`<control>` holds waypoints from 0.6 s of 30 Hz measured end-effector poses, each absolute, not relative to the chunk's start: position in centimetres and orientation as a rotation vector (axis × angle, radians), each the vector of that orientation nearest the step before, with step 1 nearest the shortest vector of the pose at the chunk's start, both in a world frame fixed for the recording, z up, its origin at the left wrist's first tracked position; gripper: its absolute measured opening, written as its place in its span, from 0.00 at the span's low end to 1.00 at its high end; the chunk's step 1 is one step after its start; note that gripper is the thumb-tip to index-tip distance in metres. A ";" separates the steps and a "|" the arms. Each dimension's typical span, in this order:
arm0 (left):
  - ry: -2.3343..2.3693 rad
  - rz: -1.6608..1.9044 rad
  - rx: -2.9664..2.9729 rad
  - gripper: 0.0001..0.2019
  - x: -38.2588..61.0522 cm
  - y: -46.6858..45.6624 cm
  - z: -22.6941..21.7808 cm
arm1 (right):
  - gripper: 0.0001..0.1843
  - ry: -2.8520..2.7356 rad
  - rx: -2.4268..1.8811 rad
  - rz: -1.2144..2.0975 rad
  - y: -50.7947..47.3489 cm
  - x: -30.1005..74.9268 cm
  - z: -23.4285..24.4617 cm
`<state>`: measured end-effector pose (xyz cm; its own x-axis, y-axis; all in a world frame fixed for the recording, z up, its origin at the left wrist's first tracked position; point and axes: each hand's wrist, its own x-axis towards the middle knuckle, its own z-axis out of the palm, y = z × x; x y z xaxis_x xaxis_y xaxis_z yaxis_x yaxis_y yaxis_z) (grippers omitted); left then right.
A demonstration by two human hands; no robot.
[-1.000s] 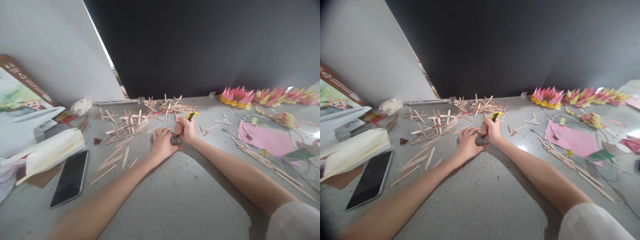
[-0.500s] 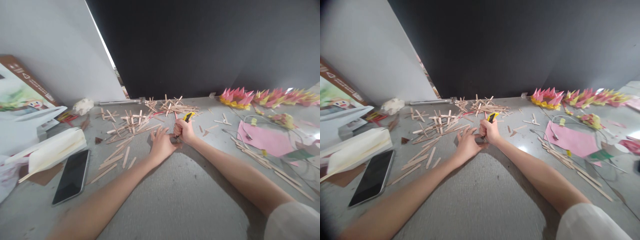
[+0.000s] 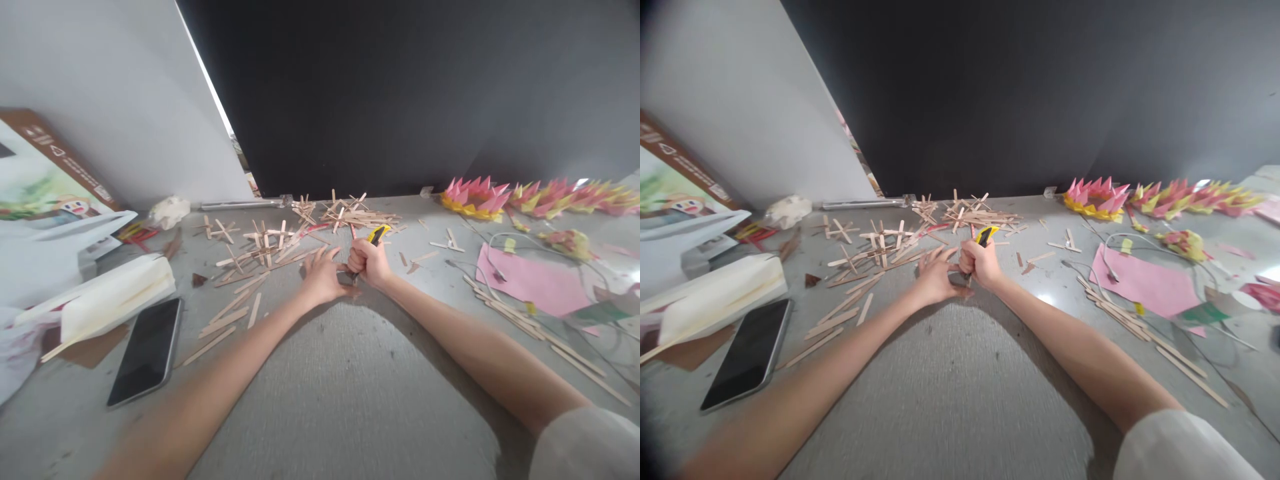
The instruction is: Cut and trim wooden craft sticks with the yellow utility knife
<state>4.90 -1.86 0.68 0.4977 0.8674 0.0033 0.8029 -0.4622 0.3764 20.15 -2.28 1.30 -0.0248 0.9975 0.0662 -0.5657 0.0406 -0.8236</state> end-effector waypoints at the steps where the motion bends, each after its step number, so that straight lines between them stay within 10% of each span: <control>1: 1.434 0.346 2.424 0.25 5.2 -2.6 0.4 | 0.29 -0.811 -0.699 1.425 -2.3 20.1 1.3; 18: 1.254 0.216 2.395 0.34 4.6 -0.3 0.6 | 0.31 -0.668 -0.724 1.402 -1.6 20.8 0.4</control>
<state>4.60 -0.32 0.55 0.5796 0.8128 -0.0585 0.7465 -0.5008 0.4381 20.78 -1.63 0.43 0.0617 0.9981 -0.0086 -0.6218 0.0317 -0.7825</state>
